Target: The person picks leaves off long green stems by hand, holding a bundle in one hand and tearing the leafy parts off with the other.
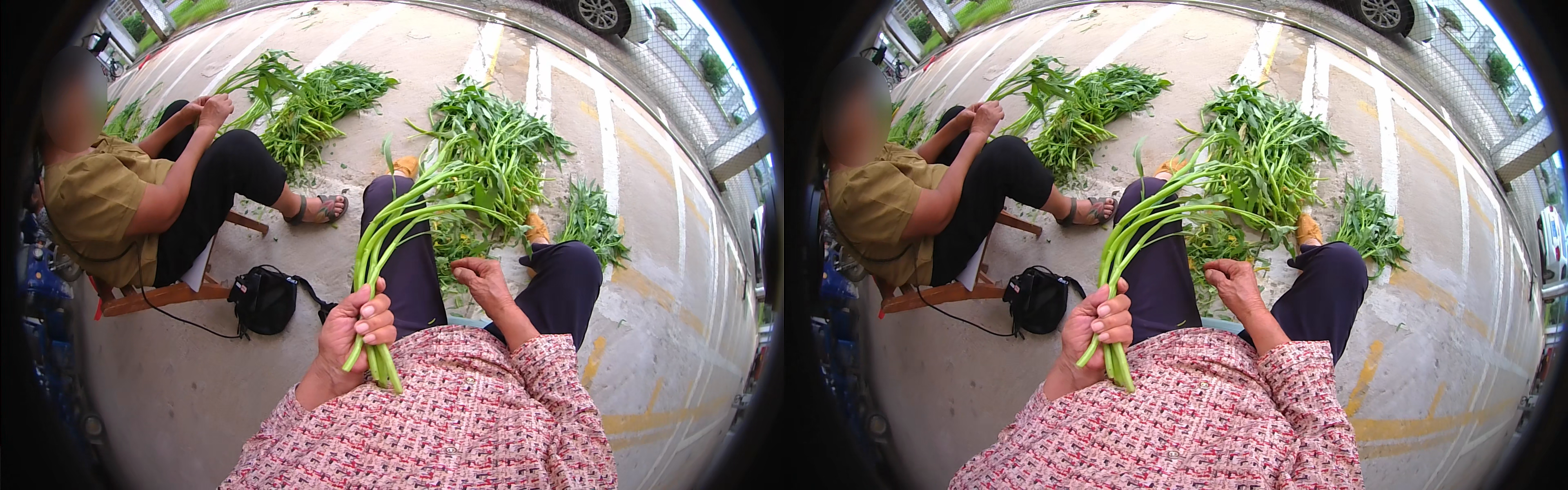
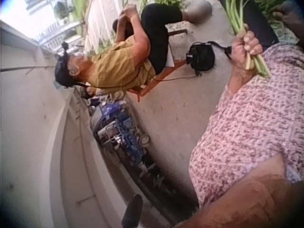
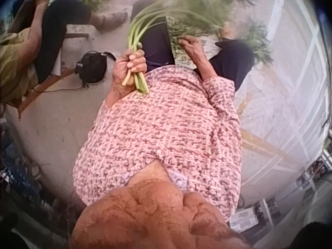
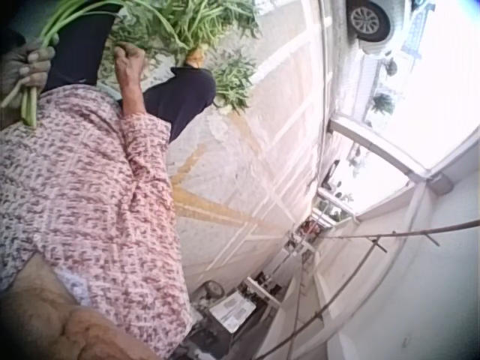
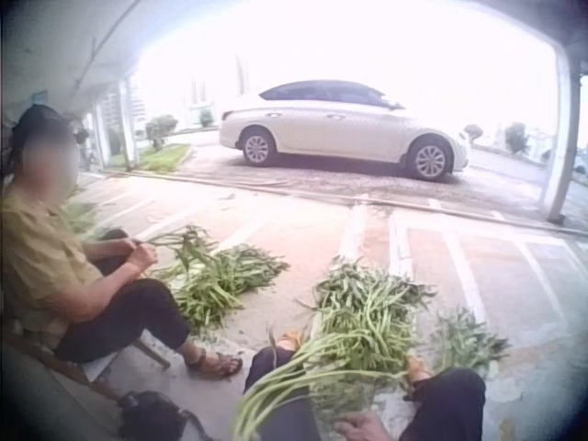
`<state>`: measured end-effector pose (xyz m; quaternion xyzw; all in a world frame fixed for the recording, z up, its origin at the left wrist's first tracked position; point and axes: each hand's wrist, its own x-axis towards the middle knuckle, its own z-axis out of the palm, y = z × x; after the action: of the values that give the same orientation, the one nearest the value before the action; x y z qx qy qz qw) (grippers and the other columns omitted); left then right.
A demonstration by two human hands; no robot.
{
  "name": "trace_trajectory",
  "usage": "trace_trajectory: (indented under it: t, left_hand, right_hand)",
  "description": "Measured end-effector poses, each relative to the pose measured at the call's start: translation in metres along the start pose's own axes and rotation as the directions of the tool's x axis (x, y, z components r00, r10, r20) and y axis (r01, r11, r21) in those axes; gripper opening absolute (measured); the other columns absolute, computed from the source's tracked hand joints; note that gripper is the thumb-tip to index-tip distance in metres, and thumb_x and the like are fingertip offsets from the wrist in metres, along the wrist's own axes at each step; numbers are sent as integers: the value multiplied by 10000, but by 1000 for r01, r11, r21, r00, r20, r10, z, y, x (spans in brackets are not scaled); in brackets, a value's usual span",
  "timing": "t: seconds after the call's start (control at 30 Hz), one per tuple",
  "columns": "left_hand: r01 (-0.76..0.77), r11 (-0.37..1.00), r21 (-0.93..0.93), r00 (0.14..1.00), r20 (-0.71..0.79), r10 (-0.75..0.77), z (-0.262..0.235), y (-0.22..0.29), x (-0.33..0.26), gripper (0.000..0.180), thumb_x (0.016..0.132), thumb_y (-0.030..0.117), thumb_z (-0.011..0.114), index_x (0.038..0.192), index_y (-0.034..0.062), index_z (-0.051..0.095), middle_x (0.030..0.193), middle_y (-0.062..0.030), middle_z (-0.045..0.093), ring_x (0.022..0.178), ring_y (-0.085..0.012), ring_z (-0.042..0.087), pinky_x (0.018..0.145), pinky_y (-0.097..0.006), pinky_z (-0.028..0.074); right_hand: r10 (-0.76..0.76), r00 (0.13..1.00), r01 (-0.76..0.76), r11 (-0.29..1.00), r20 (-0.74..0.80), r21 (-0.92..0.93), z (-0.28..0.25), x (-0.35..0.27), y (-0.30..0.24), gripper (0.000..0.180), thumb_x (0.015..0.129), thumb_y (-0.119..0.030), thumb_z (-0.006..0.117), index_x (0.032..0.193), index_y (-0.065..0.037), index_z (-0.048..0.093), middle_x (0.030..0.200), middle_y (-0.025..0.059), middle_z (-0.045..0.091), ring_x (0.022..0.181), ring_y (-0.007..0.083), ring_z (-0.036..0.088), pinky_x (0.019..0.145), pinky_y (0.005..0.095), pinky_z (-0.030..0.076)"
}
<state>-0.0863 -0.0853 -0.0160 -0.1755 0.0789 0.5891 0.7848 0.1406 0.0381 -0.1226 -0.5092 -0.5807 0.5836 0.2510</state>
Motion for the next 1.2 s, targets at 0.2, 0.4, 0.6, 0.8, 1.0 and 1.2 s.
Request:
trace_trajectory:
  t: [0.2,0.4,0.6,0.8,1.0,1.2]
  left_hand:
    - [-74,987,144,995,-54,83,-1,0,12,227,1001,160,443,1123,-15,522,700,-22,477,540,-102,451,532,-282,411]
    - [-137,952,275,986,-52,157,-6,-6,25,155,981,127,492,1081,26,553,747,-49,547,758,-211,603,781,-376,534]
    - [-154,906,393,966,-135,222,4,-17,25,137,970,130,521,1066,45,569,770,-46,584,969,-245,623,889,-383,516]
    - [-167,881,442,967,-101,233,-8,-15,27,100,954,118,555,1023,54,524,747,-40,586,970,-242,626,883,-393,515]
    - [-158,889,430,972,-93,218,-8,-14,27,107,946,111,565,1029,48,539,758,-49,600,975,-258,625,901,-400,513]
    - [-125,909,397,979,-100,178,-14,-9,26,163,937,111,579,1077,42,532,814,-70,621,985,-275,624,897,-402,516]
  right_hand:
    - [-12,963,-39,982,270,185,11,-32,-75,269,930,-224,621,969,34,683,796,33,654,709,78,555,671,233,468]
    - [-23,928,52,996,371,-68,28,-73,-132,347,908,-326,635,905,18,676,737,104,659,666,159,618,614,318,487]
    - [-19,935,156,918,355,-364,42,-81,-146,475,872,-460,621,993,-4,574,722,134,605,647,239,597,579,371,449]
    - [19,895,207,868,446,-452,46,-78,-150,353,872,-308,525,931,39,498,768,281,619,725,454,614,669,543,467]
    - [-56,895,269,859,442,-436,54,-81,-146,308,856,-225,506,937,68,456,756,300,608,707,464,611,673,544,476]
    - [-34,899,242,869,437,-432,59,-80,-144,326,860,-236,512,948,73,453,759,294,613,727,464,614,671,545,473]
